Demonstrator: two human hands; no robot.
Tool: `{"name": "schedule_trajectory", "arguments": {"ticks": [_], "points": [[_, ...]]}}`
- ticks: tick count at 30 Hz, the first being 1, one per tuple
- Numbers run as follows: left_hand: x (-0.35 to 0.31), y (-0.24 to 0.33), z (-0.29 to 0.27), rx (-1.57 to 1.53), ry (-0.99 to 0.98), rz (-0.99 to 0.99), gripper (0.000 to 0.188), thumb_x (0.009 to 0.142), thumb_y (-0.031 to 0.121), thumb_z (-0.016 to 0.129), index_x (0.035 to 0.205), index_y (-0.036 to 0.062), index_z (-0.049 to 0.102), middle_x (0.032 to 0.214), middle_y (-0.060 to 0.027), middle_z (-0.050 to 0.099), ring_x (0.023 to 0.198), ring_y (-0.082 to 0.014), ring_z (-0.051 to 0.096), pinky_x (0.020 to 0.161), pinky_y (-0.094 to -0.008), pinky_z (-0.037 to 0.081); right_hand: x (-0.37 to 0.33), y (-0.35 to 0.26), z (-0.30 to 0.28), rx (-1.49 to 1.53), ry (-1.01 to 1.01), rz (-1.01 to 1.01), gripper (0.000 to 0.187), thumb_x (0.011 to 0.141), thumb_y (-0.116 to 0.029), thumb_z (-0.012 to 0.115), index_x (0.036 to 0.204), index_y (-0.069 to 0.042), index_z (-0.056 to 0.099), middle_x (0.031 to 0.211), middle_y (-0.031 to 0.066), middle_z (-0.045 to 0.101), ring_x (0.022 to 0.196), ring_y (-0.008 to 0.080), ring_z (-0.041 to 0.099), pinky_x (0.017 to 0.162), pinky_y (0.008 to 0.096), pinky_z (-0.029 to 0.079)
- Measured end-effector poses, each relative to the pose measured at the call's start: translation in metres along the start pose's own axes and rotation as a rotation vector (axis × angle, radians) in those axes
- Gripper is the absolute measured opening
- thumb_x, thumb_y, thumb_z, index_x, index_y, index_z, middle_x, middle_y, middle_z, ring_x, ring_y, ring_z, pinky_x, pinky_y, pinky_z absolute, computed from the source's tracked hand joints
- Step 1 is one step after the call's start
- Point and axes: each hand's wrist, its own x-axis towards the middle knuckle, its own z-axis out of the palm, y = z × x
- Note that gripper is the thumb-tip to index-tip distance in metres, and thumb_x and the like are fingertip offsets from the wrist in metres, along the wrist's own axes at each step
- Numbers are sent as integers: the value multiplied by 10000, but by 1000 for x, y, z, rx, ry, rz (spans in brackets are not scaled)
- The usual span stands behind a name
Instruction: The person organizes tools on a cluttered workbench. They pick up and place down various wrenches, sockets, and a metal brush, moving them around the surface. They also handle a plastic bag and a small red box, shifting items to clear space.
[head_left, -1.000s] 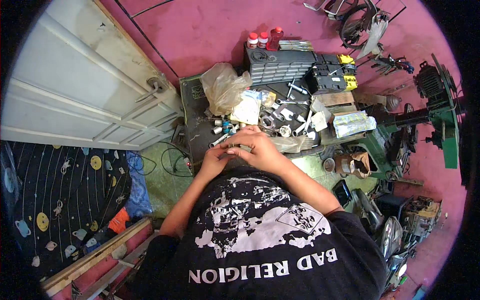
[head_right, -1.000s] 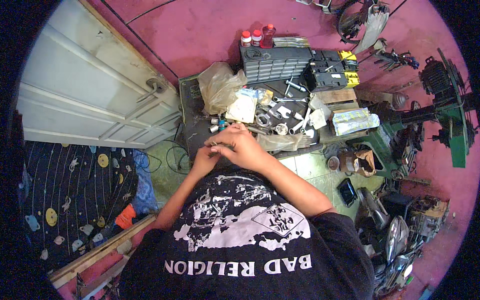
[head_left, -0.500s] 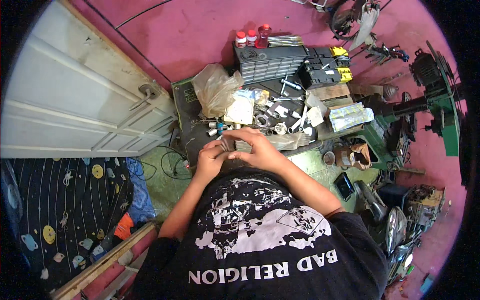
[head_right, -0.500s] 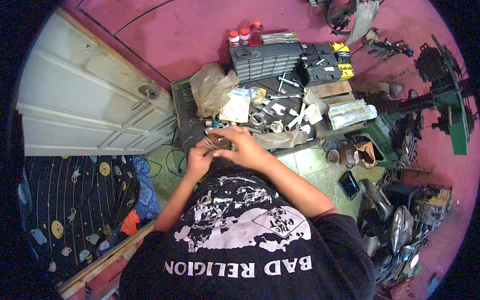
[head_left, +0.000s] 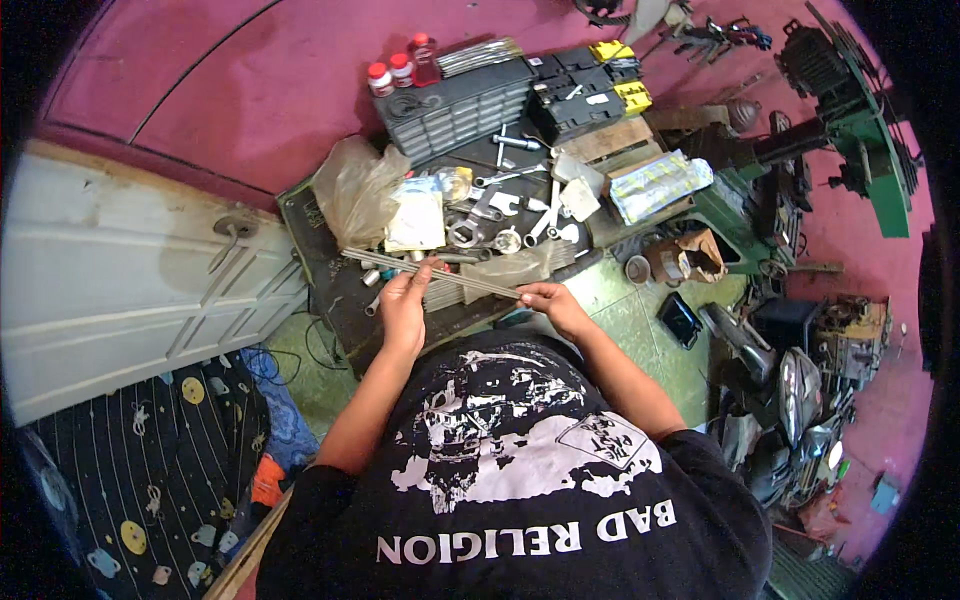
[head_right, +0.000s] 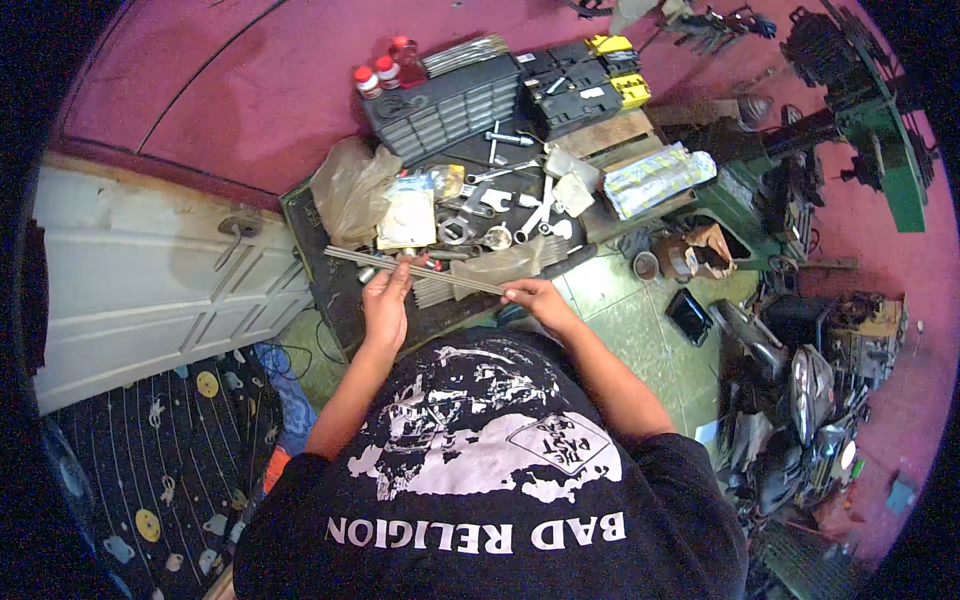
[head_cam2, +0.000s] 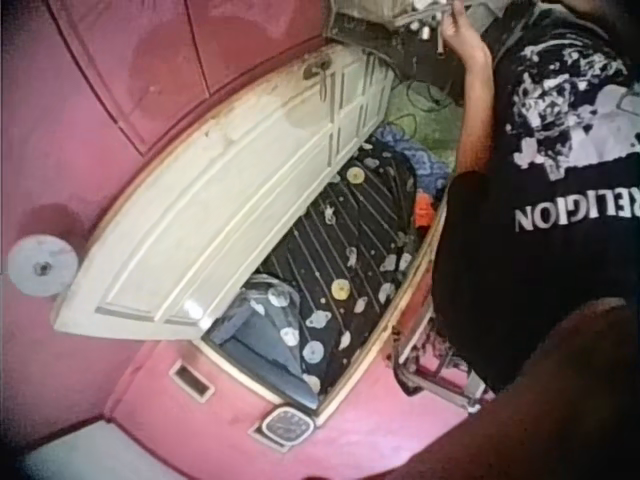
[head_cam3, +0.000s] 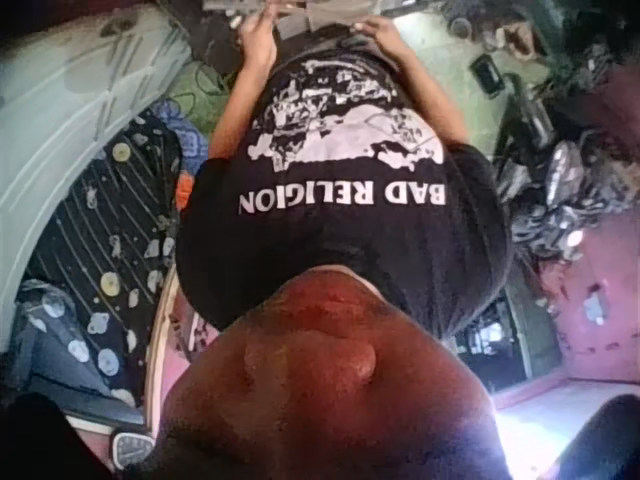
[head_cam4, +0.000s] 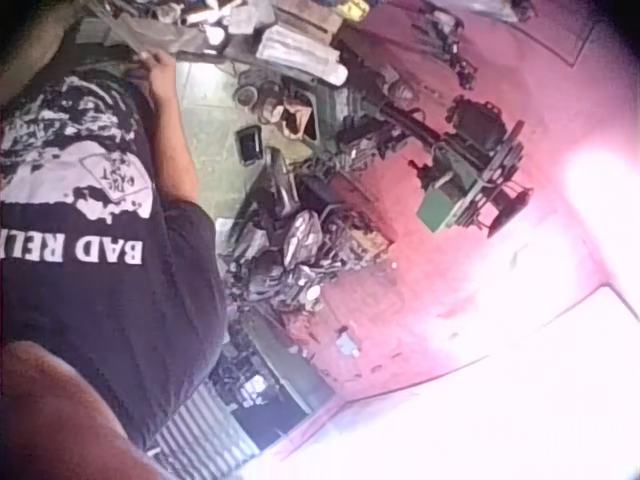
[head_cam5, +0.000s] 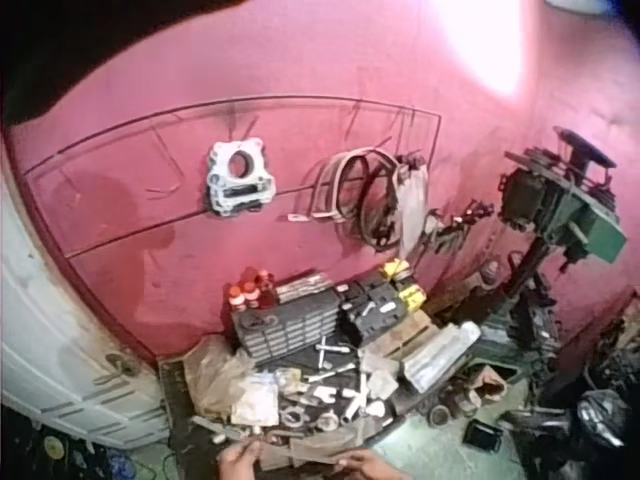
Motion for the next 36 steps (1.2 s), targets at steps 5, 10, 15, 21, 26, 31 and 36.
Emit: {"name": "schedule_trajectory", "arguments": {"ticks": [5,10,15,21,26,31,36], "points": [[6,-31,49,88,-92,-234,243,991,206,663,1127,17,732,1062,-23,728,876,-57,571,787,-227,431,-43,4,-75,-177,65,62,218,957,-138,670,1095,19,732,933,50,744,883,130,657,873,295,508],[28,-70,89,78,-271,-446,260,1019,273,619,1168,76,702,1119,3,711,916,-70,597,774,-236,444,-86,-16,-138,-454,128,56,160,954,-124,674,964,22,739,873,15,732,847,102,623,832,298,504],[42,-107,119,-115,-270,-732,333,991,372,653,1232,143,672,1039,45,676,905,-77,608,721,-231,416,-135,-37,-232,-720,254,93,177,919,-152,703,988,4,752,804,59,724,774,133,637,757,313,509],[45,-169,157,-164,-372,-972,352,995,458,609,1278,252,648,1112,105,642,851,-75,557,680,-230,396,-162,-69,-299,-775,302,202,137,897,-126,729,923,6,754,784,64,730,727,140,637,707,312,507],[51,-203,188,-263,-330,-988,349,981,448,633,1266,249,657,1111,73,654,885,-97,557,705,-242,413,-152,-85,-339,-895,294,257,141,893,-126,729,943,5,746,766,81,723,710,149,640,701,321,507],[47,-227,188,-489,-90,-966,317,959,413,675,1203,212,652,1088,35,649,906,-144,563,729,-275,433,-110,-98,-345,-996,219,167,154,890,-125,722,984,-6,746,782,111,727,710,174,664,700,335,517],[44,-230,182,-604,19,-911,297,969,387,670,1197,200,645,1100,18,637,909,-152,568,736,-280,439,-52,-104,-333,-1132,87,69,187,898,-139,728,1025,-4,752,896,156,752,766,223,708,731,343,539]]}}
